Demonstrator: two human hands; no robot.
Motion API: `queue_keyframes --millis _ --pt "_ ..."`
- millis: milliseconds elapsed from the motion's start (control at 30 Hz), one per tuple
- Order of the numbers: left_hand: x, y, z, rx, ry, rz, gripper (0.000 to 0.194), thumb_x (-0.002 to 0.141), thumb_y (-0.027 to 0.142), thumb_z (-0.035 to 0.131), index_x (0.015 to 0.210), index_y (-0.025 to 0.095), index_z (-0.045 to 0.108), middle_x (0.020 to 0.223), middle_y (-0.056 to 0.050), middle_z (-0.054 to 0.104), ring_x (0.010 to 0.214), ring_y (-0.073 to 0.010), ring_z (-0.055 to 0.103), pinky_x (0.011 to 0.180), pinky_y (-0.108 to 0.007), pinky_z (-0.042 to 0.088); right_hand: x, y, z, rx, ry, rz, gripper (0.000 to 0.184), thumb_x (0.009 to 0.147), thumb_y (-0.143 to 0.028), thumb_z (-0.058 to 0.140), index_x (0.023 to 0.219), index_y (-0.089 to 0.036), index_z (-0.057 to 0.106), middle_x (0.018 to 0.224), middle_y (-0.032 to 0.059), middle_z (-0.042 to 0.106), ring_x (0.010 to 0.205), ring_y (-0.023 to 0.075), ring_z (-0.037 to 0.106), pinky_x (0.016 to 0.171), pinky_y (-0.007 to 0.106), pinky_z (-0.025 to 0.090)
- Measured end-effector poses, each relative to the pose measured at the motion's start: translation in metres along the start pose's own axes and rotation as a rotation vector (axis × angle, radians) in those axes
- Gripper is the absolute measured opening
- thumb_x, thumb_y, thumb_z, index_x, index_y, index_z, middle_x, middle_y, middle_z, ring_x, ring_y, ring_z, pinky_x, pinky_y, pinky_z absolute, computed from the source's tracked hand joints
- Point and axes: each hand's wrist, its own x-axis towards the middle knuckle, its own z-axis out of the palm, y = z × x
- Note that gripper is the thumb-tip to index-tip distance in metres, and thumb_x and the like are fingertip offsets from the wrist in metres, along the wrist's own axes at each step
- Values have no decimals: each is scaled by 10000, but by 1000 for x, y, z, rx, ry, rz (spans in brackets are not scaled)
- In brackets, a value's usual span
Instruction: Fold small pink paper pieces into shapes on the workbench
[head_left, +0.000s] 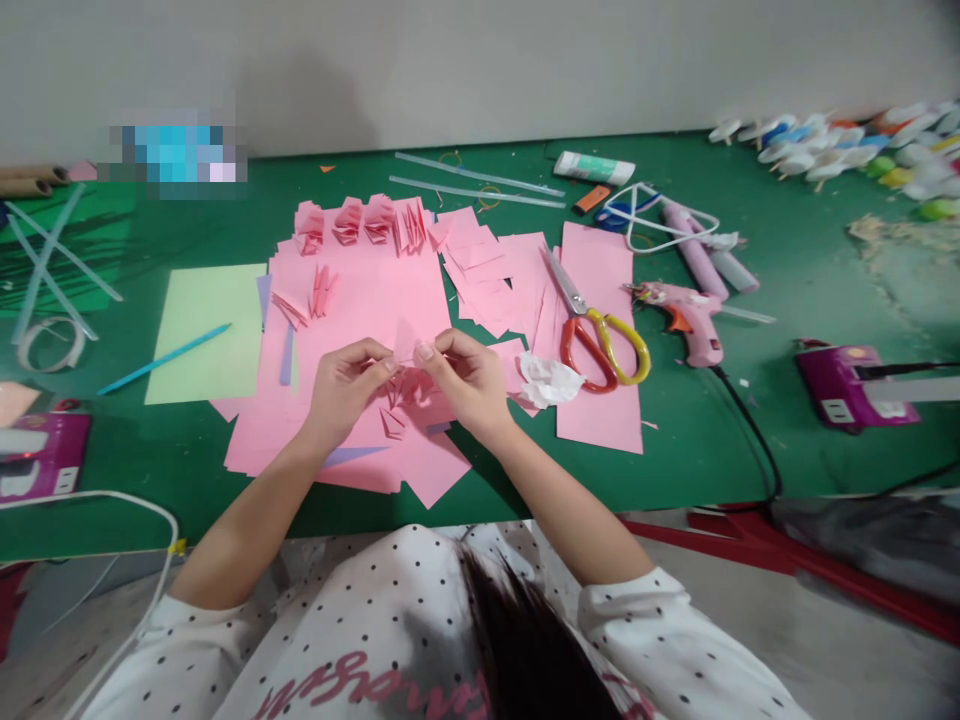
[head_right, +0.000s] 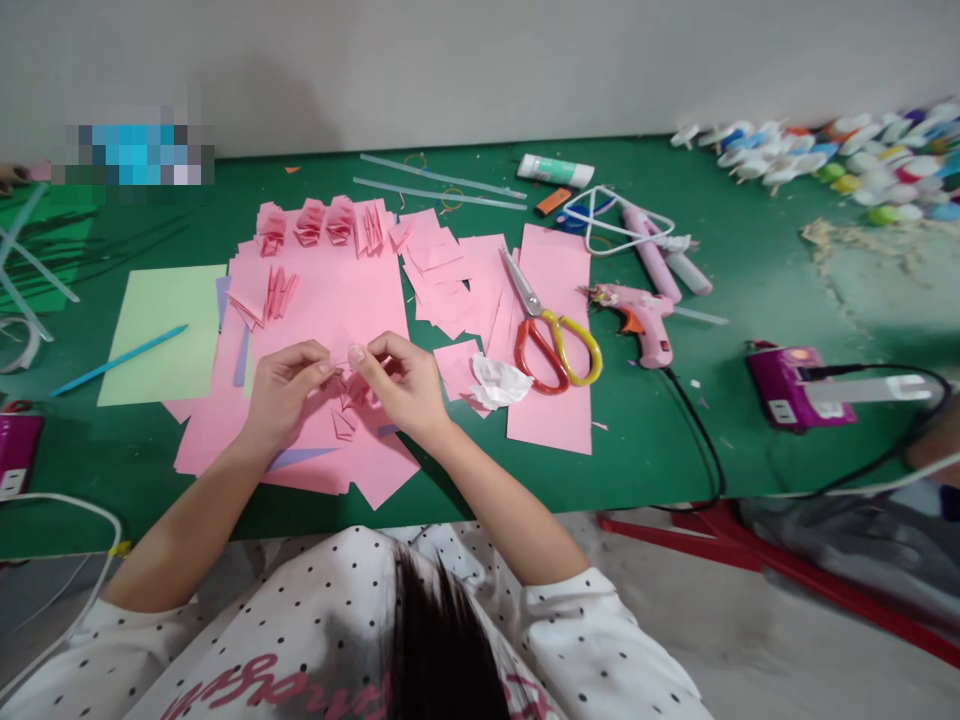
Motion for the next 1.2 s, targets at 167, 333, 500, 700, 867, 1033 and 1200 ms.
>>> queue_keyframes --millis 167,333,500,700,867,1033,1200 --pt "1 0 0 25 1 8 165 785 245 725 668 166 640 644 21 577 602 -97 536 599 -227 467 -1 2 0 -12 -55 43 422 845 -585 716 732 -207 567 671 -45 537 524 80 529 492 243 399" --pt "-1 -4 0 36 -58 -8 239 791 314 767 698 167 603 642 33 522 557 -78 476 536 -213 408 -2 0 0 -89 -41 -7 461 870 -562 701 663 -208 490 599 -57 471 519 80 478 497 245 352" --pt "-1 -3 -1 115 -62 9 327 834 416 777 700 164 617 633 21 547 554 -78 473 519 -214 384 -2 2 -1 -95 -47 17 475 864 -579 698 664 -215 468 573 -68 449 487 80 470 481 246 340" --pt "-1 -1 -2 179 -51 63 356 828 451 787 693 166 623 606 22 553 540 -81 488 517 -220 391 0 4 0 -54 -68 63 408 865 -585 694 762 -212 568 667 -42 561 524 92 558 495 243 418" --pt "-2 -4 -2 142 -64 22 370 817 458 796 685 165 611 620 23 541 545 -80 479 517 -221 386 -1 2 0 -37 -75 36 401 875 -565 695 737 -211 566 657 -35 566 571 98 555 519 235 433" --pt "-2 -5 -2 68 -89 0 436 906 531 673 677 173 578 613 17 508 550 -100 516 545 -243 433 -1 2 -1 -24 -81 57 438 858 -606 692 723 -216 543 629 -43 527 557 95 513 506 234 403" --pt "0 -6 -4 23 -104 -38 398 861 521 735 710 172 614 622 25 483 550 -97 507 554 -247 448 0 2 -2 -30 -69 76 470 841 -629 698 713 -218 508 620 -55 495 532 84 477 504 238 378"
